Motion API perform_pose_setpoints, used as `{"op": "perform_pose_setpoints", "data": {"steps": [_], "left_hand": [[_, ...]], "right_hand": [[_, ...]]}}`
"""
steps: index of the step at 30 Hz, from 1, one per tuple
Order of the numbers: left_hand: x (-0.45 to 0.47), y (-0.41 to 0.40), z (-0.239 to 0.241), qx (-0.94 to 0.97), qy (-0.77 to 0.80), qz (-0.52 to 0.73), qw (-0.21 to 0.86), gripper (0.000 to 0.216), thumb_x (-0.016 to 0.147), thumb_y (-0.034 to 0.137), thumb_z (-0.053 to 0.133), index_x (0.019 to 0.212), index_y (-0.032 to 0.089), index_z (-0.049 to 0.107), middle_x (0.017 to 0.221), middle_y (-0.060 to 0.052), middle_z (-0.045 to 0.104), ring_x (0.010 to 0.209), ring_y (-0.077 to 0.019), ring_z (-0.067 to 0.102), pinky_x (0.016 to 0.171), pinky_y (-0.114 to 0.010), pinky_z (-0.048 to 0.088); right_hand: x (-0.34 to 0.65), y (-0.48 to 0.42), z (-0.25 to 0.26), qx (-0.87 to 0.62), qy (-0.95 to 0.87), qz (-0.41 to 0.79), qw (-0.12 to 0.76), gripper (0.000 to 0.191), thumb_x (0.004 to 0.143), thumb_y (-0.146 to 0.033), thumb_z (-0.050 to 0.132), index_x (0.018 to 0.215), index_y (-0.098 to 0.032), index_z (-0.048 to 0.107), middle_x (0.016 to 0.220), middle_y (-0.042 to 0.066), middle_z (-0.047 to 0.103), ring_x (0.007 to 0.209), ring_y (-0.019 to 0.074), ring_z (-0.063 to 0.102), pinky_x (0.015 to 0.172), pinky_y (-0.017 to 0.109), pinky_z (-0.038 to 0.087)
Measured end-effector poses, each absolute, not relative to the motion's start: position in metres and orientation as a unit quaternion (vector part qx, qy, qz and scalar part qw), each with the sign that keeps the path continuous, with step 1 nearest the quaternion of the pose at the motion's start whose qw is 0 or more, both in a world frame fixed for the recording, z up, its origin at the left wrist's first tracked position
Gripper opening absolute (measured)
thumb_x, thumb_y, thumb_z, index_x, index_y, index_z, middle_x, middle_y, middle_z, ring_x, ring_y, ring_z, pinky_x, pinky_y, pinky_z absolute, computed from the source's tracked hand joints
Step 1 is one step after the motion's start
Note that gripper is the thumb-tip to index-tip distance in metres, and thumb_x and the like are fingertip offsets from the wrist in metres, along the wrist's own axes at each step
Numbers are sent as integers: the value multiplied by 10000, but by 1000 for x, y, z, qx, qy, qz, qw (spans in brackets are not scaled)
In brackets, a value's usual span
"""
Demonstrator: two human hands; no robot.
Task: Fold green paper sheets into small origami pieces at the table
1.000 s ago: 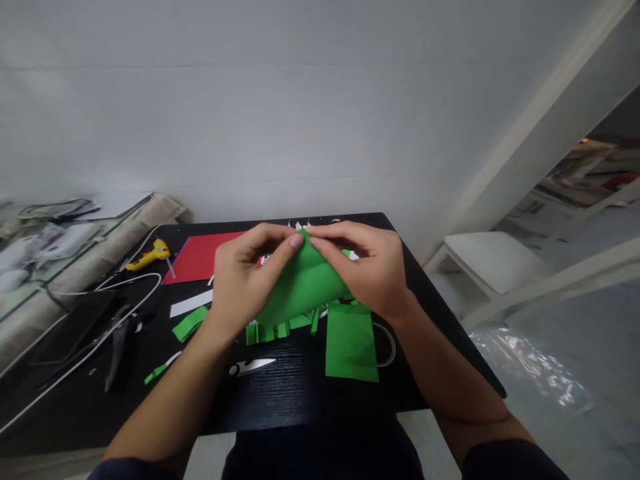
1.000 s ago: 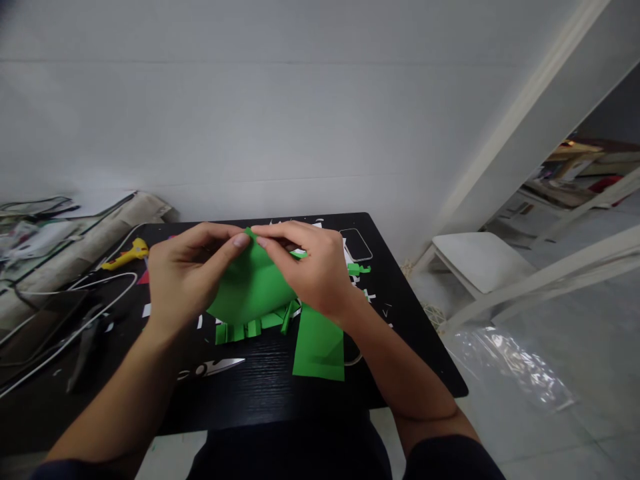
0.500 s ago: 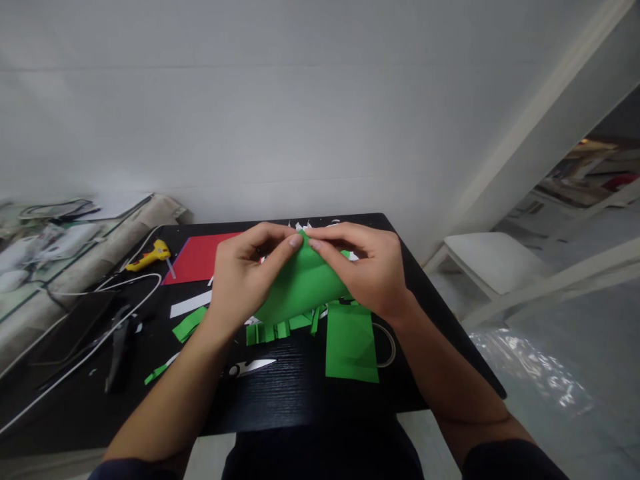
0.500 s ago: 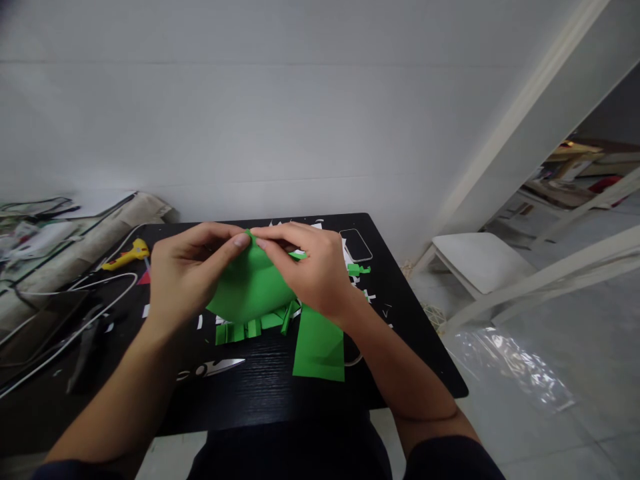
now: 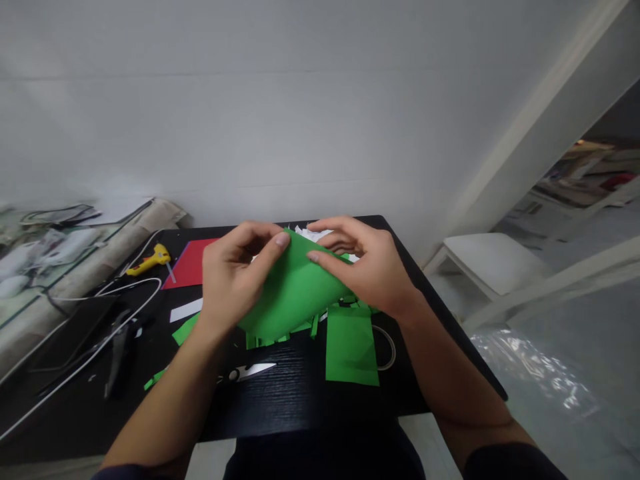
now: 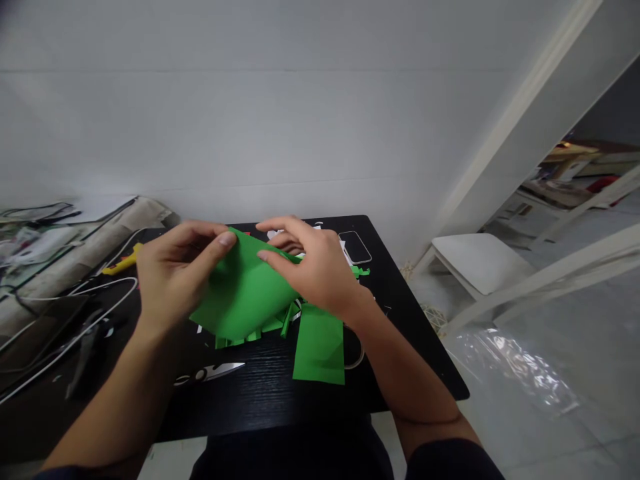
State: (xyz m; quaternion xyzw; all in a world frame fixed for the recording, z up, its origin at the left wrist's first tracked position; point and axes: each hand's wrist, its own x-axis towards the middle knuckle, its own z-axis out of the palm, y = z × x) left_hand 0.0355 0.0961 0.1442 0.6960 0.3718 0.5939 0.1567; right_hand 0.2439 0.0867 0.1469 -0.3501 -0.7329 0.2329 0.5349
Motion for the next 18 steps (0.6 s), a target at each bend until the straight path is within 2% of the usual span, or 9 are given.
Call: {"op": "perform_pose_setpoints", "data": {"steps": [5,11,18], "left_hand": [[28,102,148,644,387,647,128,87,905,338,804,859,267,783,765,6,740,661,-145,624,609,-292,516],[22,109,149,599,379,686,164,73,897,337,815,856,284,788,786,7,733,663,-138,621,609,-299,509],[22,112,149,585,373,694,194,110,878,369,832,833,280,786,768,3,737,668,-143,633,634,-302,535]], "right_hand": [[257,92,149,-364,-739,232,517,207,874,-230,824,1080,-216,802,1006,38,842,983,212,798,936,366,642],[263,99,147,-380,-681,256,572,155,832,-310,868,940,-206,825,920,49,838,859,200,795,825,351,658],[260,99,150,-376,-628,306,609,151,799,-294,880,912,-199,846,911,62,848,792,183,797,773,323,678]]}}
